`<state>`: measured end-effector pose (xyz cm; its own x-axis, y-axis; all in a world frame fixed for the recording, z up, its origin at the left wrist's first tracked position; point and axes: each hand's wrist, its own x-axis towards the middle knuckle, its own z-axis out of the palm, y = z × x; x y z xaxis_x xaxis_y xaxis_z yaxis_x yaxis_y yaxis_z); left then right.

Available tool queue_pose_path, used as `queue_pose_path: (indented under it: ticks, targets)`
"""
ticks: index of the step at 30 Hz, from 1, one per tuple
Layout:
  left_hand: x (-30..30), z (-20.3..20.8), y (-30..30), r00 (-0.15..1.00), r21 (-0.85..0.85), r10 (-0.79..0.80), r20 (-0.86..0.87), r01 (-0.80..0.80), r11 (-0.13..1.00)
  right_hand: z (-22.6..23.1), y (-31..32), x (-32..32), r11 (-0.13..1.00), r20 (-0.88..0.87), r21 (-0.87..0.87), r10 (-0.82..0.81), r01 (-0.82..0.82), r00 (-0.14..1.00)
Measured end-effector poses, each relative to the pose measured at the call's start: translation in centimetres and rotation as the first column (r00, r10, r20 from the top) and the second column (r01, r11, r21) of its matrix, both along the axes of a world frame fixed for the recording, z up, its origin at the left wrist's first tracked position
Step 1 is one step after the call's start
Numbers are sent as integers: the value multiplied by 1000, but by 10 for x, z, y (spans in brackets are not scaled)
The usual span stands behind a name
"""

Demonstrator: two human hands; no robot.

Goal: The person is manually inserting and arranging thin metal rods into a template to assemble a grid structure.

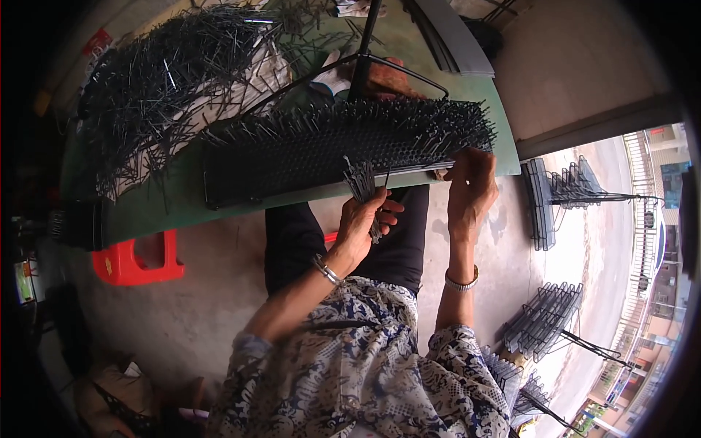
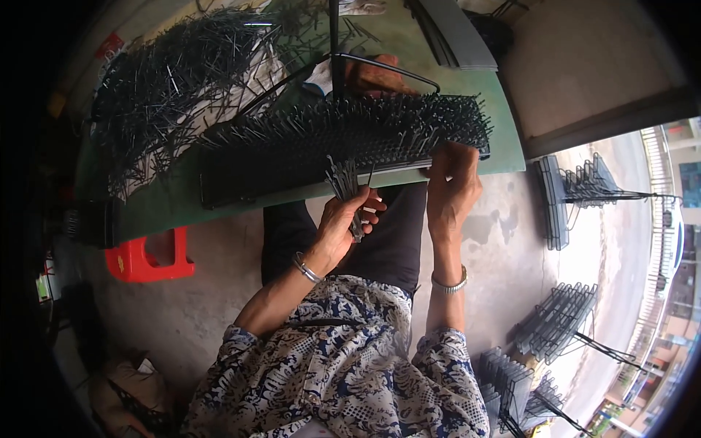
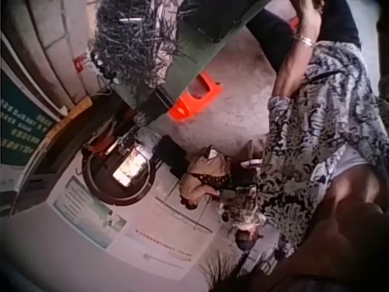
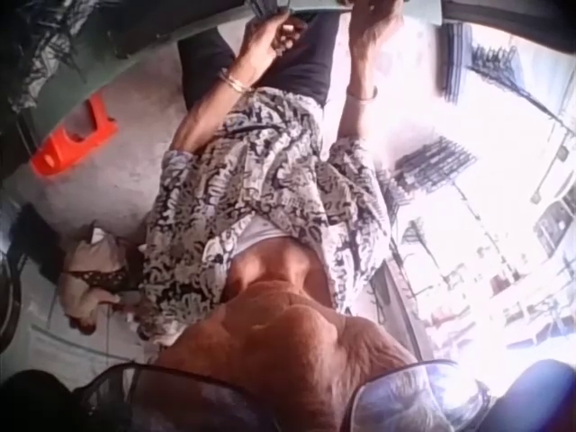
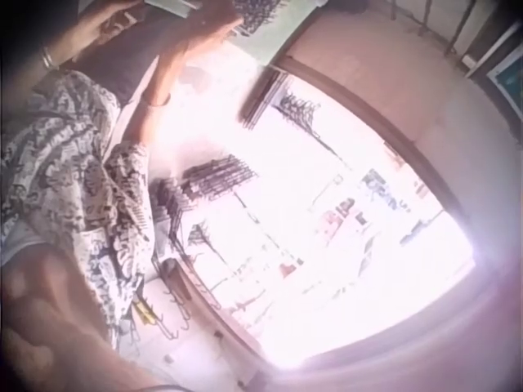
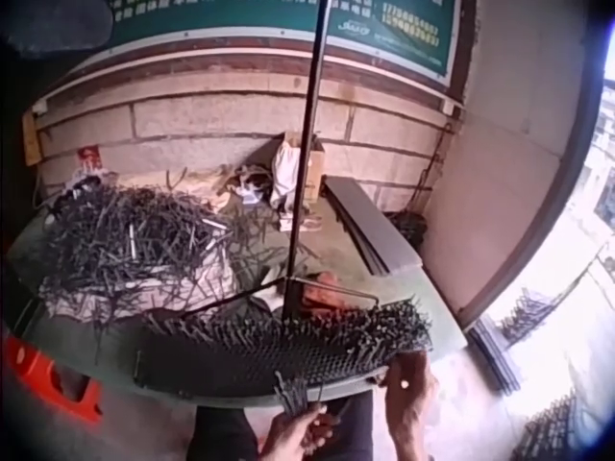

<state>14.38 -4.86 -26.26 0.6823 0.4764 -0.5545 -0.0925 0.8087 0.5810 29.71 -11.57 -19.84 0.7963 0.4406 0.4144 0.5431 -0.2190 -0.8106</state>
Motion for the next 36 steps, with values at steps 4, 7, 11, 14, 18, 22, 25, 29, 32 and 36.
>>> queue_pose_path:
  ticks: [4,7,11,14,18,22,25,29,32,36]
  targets:
    - [1,-3,0,1000,-18,-4,4,4,1000,-10,9,11,1000,78,-4,-11,11,997]
    - [-2,-1,0,998,-37,-39,46,41,998,-25,12,16,999,97,-14,36,-35,995]
    - [-2,9,-5,999,-34,-27,18,28,999,-37,19,18,983,114,-182,46,-24,992]
    - [-1,13,-7,1000,-24,-24,18,24,999,-46,22,20,949,186,-295,171,-111,967]
    - [0,8,-7,997,-32,-16,81,19,999,-42,18,17,936,213,-351,114,-33,970]
    - [-2,10,-7,998,-3,-25,58,26,1000,-13,1,-3,928,-404,-261,144,-265,903]
    - [-1,14,-8,996,42,-75,55,73,996,-25,-8,-8,908,-543,-98,295,-408,786]
    - [2,17,-8,991,45,-118,54,116,992,-16,-15,-12,922,-586,59,342,-382,735]
    - [7,6,-3,998,12,-46,48,46,999,-5,-16,-9,985,-385,161,119,-60,915]
    - [2,-2,1,999,-52,-9,42,11,999,-15,-6,4,978,-264,207,57,-1,963]
